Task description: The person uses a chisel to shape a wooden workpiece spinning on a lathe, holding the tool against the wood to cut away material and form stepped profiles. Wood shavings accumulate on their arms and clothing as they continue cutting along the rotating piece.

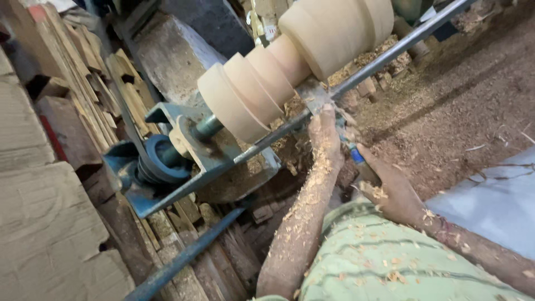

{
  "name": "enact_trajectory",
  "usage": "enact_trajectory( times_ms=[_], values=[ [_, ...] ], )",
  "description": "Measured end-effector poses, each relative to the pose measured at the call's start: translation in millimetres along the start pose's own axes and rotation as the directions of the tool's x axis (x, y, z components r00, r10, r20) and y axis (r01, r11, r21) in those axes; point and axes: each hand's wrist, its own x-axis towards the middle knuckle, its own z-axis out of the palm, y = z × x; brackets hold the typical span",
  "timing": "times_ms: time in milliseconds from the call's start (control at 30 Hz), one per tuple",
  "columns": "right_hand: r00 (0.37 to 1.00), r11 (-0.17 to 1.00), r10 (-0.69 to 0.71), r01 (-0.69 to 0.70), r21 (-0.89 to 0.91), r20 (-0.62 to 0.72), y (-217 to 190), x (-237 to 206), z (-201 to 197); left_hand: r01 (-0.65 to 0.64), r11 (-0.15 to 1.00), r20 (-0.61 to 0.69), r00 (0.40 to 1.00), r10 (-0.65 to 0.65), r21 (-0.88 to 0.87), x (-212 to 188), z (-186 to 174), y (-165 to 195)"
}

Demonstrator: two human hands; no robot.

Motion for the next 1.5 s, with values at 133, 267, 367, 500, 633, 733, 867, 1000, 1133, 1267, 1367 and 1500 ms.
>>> enact_trajectory(
  times_ms=[133,267,367,500,633,733,867,1000,1133,1267,1367,1500],
  values=[
    [0.950,0.962,-0.272,0.272,-0.017,-0.152,5,1,4,-0.016,0.999,0.033,0.999,0.017,-0.039,-1,0,1],
    [0.938,0.943,-0.305,0.321,0.084,-0.164,-2,1,3,-0.013,0.996,0.059,0.998,0.018,-0.085,-3,-4,-9],
    [0.988,0.979,-0.118,0.133,0.157,-0.099,-10,-5,2,-0.088,0.996,0.084,0.992,0.091,-0.031,-5,-10,-13],
    [0.985,0.970,-0.134,0.152,0.188,-0.107,-14,-14,-1,-0.085,0.996,0.101,0.991,0.083,0.021,-9,-13,-19],
    [0.995,0.987,-0.074,0.083,0.138,-0.069,-15,-12,0,-0.118,0.991,0.095,0.989,0.112,0.059,-9,-15,-21],
    [0.979,0.972,-0.172,0.186,0.144,-0.105,-17,-7,-1,-0.103,0.994,0.096,0.990,0.099,0.039,-1,-16,-19],
    [0.989,0.983,-0.130,0.138,0.120,-0.068,-21,-5,-4,-0.097,0.995,0.090,0.991,0.096,0.007,7,-19,-18],
    [0.971,0.965,-0.203,0.219,0.143,-0.123,-25,-4,-1,-0.065,0.998,0.059,0.996,0.064,0.021,12,-22,-19],
    [0.999,0.991,0.005,0.000,0.137,-0.036,-28,0,2,-0.085,0.996,0.101,0.991,0.084,0.001,13,-25,-24],
    [0.982,0.979,-0.150,0.163,0.122,-0.112,-25,2,3,-0.190,0.982,0.071,0.979,0.190,-0.003,16,-23,-26],
    [0.937,0.935,-0.287,0.319,0.153,-0.197,-20,-2,3,-0.081,0.993,0.101,0.991,0.089,-0.082,11,-23,-24],
    [0.961,0.957,-0.231,0.253,0.145,-0.153,-15,-12,5,-0.125,0.992,0.123,0.985,0.124,0.002,-5,-21,-20]
  ],
)
